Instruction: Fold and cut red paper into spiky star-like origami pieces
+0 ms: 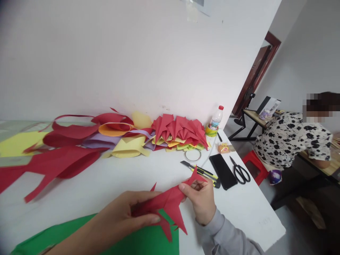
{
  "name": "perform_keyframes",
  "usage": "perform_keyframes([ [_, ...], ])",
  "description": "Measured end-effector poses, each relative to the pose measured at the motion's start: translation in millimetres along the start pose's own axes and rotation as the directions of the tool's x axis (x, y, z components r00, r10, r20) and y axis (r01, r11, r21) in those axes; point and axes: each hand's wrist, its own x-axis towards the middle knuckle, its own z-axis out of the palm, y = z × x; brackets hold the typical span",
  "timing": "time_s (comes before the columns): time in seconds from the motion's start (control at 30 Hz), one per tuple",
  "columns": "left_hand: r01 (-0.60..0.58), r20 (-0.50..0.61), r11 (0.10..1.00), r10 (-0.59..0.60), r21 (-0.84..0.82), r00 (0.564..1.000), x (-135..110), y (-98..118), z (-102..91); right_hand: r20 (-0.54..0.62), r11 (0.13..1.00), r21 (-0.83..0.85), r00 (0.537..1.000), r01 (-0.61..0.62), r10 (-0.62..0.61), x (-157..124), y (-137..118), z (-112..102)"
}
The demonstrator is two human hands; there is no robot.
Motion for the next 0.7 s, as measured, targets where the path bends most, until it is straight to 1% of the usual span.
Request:
perform_keyframes([
  [0.03, -0.045, -0.029, 0.994, 0.048, 0.101, 0.998, -1.1, 0.2, -0.5, -0.007, 1.000, 0.002, 1.000, 0.017, -0.017, 0.5, -0.3, 0.0],
  [0.1, -0.111, -0.058, 0.954, 0.132, 0.278, 0.990, -3.0, 1.2, 0.1, -0.021, 0.999, -0.015, 0.999, 0.041, -0.041, 0.6, -1.2, 0.5],
  [0.17, -0.152, -0.075, 0.934, 0.185, 0.323, 0.980, -4.2, 2.9, 1.6, -0.038, 0.998, -0.033, 0.998, 0.054, -0.055, 0.0, -1.9, 1.2],
  [0.23, -0.177, -0.069, 0.946, 0.203, 0.270, 0.977, -4.3, 4.7, 2.5, -0.052, 0.998, -0.038, 0.997, 0.058, -0.060, -0.9, -2.1, 1.4],
  [0.3, -0.155, -0.046, 0.975, 0.164, 0.157, 0.985, -3.8, 5.6, 2.4, -0.057, 0.998, -0.025, 0.997, 0.056, -0.057, -1.7, -1.5, 1.0],
  [0.4, -0.047, -0.017, 0.998, 0.047, -0.037, 0.999, -2.8, 4.2, 1.7, -0.038, 1.000, 0.013, 0.999, 0.027, -0.026, -1.9, 0.4, 0.2],
  [0.53, 0.089, 0.021, 0.973, -0.086, -0.212, 0.996, -1.1, 0.5, -1.7, 0.002, 0.998, 0.003, 0.998, -0.055, 0.055, 2.0, 3.0, -2.0],
  [0.6, 0.118, -0.007, 0.963, -0.123, -0.243, 0.992, -0.1, -0.1, -6.0, -0.016, 0.998, 0.019, 0.998, -0.062, 0.062, 5.8, 3.7, -4.0],
  [0.7, 0.096, -0.076, 0.976, -0.113, -0.198, 0.991, 0.9, -0.1, -13.4, -0.075, 0.996, 0.078, 0.996, -0.036, 0.042, 11.3, 4.4, -7.8],
])
